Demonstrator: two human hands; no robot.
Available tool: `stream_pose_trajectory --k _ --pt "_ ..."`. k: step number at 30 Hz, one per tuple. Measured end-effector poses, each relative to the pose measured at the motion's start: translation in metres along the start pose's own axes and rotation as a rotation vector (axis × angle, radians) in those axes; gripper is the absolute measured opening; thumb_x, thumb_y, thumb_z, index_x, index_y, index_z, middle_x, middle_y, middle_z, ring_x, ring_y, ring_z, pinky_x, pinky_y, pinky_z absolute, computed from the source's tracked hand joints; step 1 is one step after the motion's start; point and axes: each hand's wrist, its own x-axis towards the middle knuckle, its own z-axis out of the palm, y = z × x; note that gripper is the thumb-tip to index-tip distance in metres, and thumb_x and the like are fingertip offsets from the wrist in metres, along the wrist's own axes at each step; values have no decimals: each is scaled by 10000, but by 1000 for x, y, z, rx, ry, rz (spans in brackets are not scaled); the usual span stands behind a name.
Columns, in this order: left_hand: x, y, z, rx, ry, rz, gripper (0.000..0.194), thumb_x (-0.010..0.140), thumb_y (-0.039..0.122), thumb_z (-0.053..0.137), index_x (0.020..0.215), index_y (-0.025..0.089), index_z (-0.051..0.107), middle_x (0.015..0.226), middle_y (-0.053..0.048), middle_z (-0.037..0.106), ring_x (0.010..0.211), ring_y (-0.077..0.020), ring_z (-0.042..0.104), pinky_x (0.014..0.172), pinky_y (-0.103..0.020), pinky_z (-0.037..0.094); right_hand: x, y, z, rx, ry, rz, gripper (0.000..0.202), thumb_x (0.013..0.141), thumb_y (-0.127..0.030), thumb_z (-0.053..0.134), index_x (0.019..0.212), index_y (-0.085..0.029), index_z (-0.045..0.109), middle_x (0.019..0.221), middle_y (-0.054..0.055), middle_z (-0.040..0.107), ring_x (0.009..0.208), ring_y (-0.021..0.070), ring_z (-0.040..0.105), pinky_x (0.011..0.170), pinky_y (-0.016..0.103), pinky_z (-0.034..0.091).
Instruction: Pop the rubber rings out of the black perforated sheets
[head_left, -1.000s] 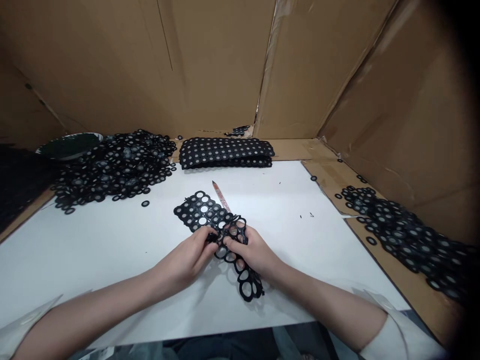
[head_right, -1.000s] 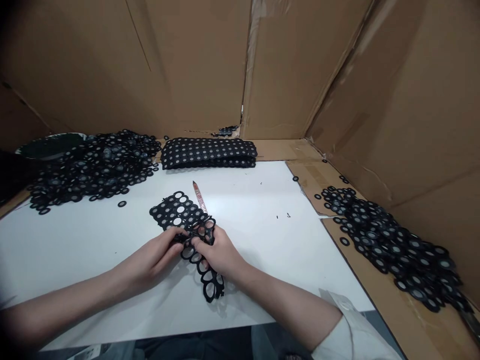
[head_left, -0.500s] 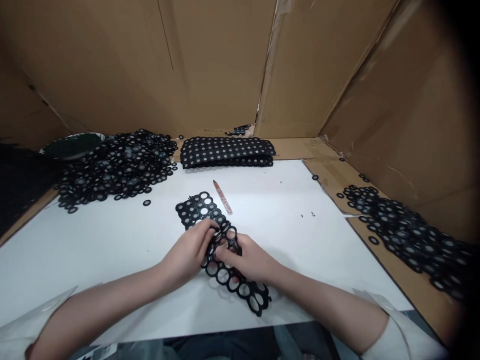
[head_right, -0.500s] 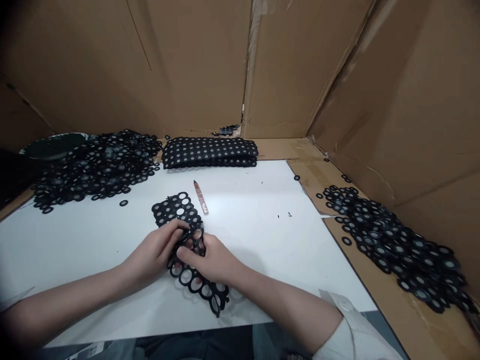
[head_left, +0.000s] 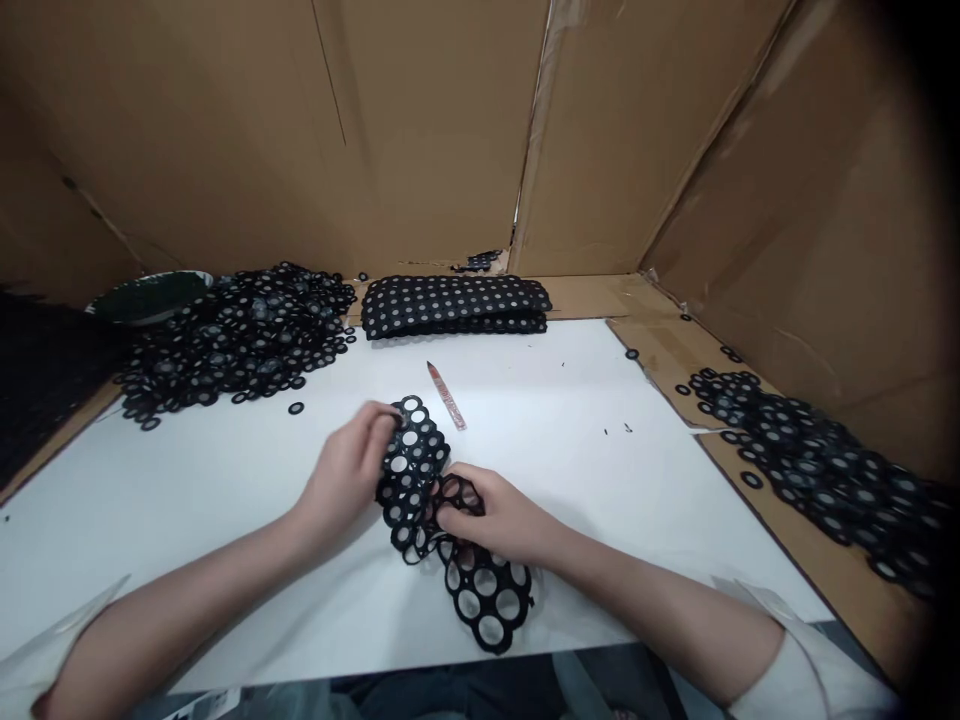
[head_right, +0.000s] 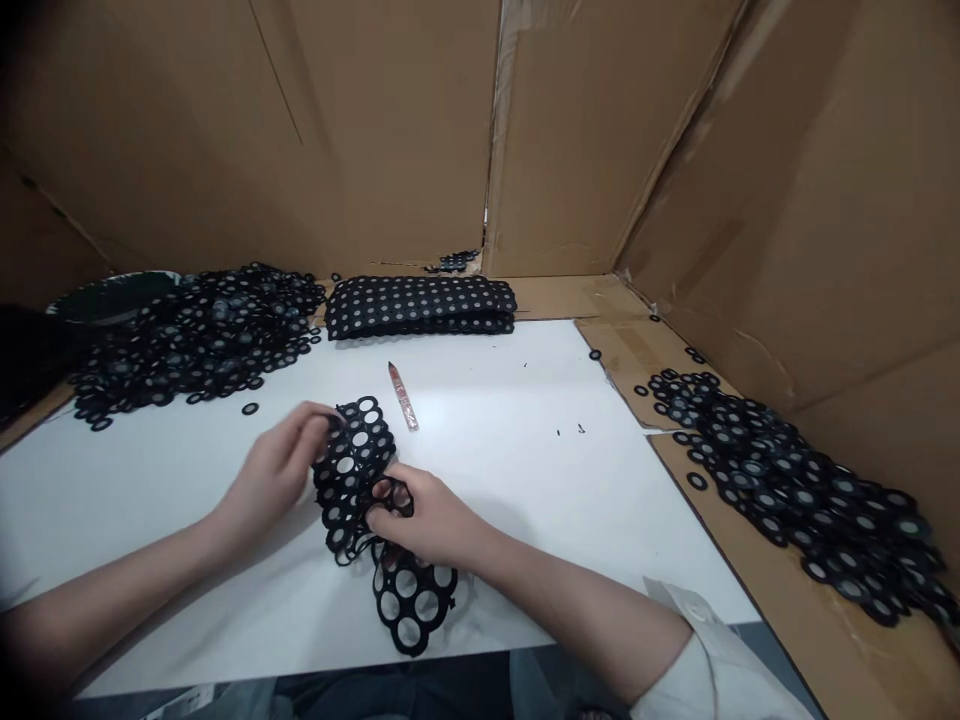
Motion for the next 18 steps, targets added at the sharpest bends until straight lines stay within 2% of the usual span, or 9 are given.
stream_pose_trajectory --k 3,6,13,15,18 --pt "-12 6 12 0 -226 118 234 876 301 278 976 206 467 886 -24 569 809 -156 532 717 -282 422 0 -4 1 -9 56 -54 63 743 -214 503 797 -182 505 702 -26 500 644 99 472 622 232 409" --pt "-21 9 19 0 -339 210 258 880 270 250 1037 191 439 969 -56 551 886 -167 524 780 -304 418 0 -4 2 8 70 -61 29 755 -207 484 773 -185 478 665 -36 462 614 90 449 588 222 401" --pt "-21 8 14 -2 -424 251 275 850 322 340 1078 190 418 979 -66 536 864 -177 518 747 -310 430 -2 -2 2 153 -23 22 91 783 -269 469 841 -200 461 671 -34 428 564 88 453 468 202 418" --pt "-20 8 15 -55 -395 227 265 853 331 322 1047 191 435 944 -56 548 831 -174 526 727 -306 432 -2 -2 2 147 -31 17 94 792 -275 458 850 -201 462 700 -27 453 582 92 468 490 208 432" --pt "-16 9 15 -142 -380 117 281 878 329 235 948 194 471 820 -26 576 764 -165 545 693 -297 436 -1 -3 1 68 -15 -32 113 814 -276 430 872 -198 487 779 -8 505 685 108 501 619 238 448"
